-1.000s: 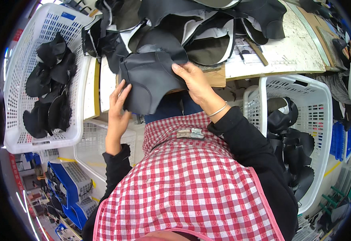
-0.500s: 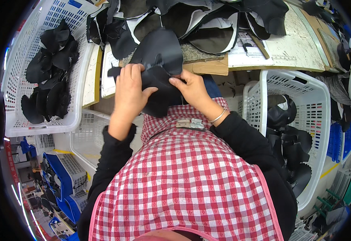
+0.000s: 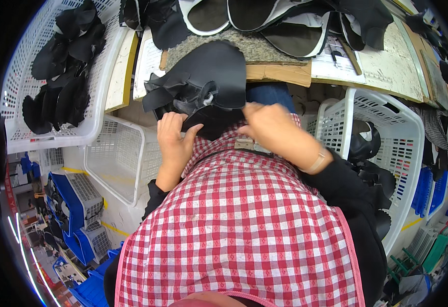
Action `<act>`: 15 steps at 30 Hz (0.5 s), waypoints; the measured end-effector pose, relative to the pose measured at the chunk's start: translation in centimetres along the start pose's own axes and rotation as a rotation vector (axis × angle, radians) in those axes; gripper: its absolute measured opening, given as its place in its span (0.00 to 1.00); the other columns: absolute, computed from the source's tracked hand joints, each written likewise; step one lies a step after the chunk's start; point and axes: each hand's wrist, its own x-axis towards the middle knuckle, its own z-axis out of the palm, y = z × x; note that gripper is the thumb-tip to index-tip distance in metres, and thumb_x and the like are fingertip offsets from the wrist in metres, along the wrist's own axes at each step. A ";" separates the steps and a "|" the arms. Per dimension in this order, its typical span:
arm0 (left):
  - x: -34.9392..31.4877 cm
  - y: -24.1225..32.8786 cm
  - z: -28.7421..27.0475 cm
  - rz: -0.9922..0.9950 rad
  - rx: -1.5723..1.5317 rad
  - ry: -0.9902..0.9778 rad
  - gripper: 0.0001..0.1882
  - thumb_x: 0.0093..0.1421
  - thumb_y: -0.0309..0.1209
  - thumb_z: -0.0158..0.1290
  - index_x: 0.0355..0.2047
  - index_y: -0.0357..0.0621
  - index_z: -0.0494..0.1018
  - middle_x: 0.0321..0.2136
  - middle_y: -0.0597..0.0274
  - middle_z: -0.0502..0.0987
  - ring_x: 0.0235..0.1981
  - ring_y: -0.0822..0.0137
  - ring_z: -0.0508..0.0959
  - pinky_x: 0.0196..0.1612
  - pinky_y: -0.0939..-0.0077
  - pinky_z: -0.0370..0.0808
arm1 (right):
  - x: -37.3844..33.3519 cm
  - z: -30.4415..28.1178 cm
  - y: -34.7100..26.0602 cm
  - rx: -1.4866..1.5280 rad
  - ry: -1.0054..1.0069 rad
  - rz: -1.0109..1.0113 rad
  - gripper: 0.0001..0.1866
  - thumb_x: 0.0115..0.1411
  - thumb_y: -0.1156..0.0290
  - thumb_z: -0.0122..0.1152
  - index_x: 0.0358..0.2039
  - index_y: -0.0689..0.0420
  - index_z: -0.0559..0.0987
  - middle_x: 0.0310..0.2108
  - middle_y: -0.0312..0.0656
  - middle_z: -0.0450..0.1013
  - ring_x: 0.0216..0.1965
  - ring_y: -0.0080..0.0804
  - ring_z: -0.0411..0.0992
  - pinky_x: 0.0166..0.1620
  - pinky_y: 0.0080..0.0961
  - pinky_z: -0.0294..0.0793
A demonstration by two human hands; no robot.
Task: The person repeatedly picks black shoe upper parts from a white basket, places them on a work surface, and marks them with a pen. After marking, the parts are returned to the basket. The process is repeated for multiple parts throughout the clip.
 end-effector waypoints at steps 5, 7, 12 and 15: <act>2.9 1.5 -3.9 0.268 -0.046 -0.047 0.16 0.43 0.28 0.71 0.30 0.43 0.75 0.28 0.62 0.74 0.32 0.58 0.73 0.40 0.65 0.63 | 0.3 -9.5 1.2 -0.002 0.621 -0.417 0.23 0.50 0.61 0.75 0.46 0.55 0.83 0.37 0.39 0.80 0.34 0.38 0.77 0.35 0.31 0.78; 4.4 2.5 -5.4 0.385 -0.065 -0.028 0.15 0.44 0.28 0.70 0.32 0.43 0.77 0.28 0.63 0.74 0.32 0.60 0.73 0.41 0.65 0.62 | 2.1 -10.0 0.3 -0.054 0.589 -0.558 0.24 0.47 0.59 0.75 0.45 0.52 0.83 0.34 0.34 0.77 0.38 0.34 0.73 0.41 0.31 0.75; 8.3 4.2 -8.6 0.531 -0.077 -0.024 0.16 0.42 0.26 0.68 0.34 0.47 0.80 0.28 0.67 0.74 0.32 0.64 0.75 0.44 0.67 0.62 | 4.1 -10.6 -1.1 0.203 0.559 -0.629 0.08 0.53 0.66 0.74 0.31 0.53 0.83 0.28 0.35 0.75 0.33 0.33 0.74 0.37 0.28 0.73; 10.3 4.0 -10.6 0.571 -0.197 0.042 0.18 0.37 0.24 0.64 0.33 0.45 0.79 0.30 0.65 0.76 0.36 0.60 0.76 0.46 0.64 0.62 | 3.7 -12.2 0.0 0.540 0.515 -0.374 0.07 0.62 0.69 0.68 0.34 0.59 0.82 0.29 0.36 0.76 0.28 0.26 0.73 0.32 0.21 0.70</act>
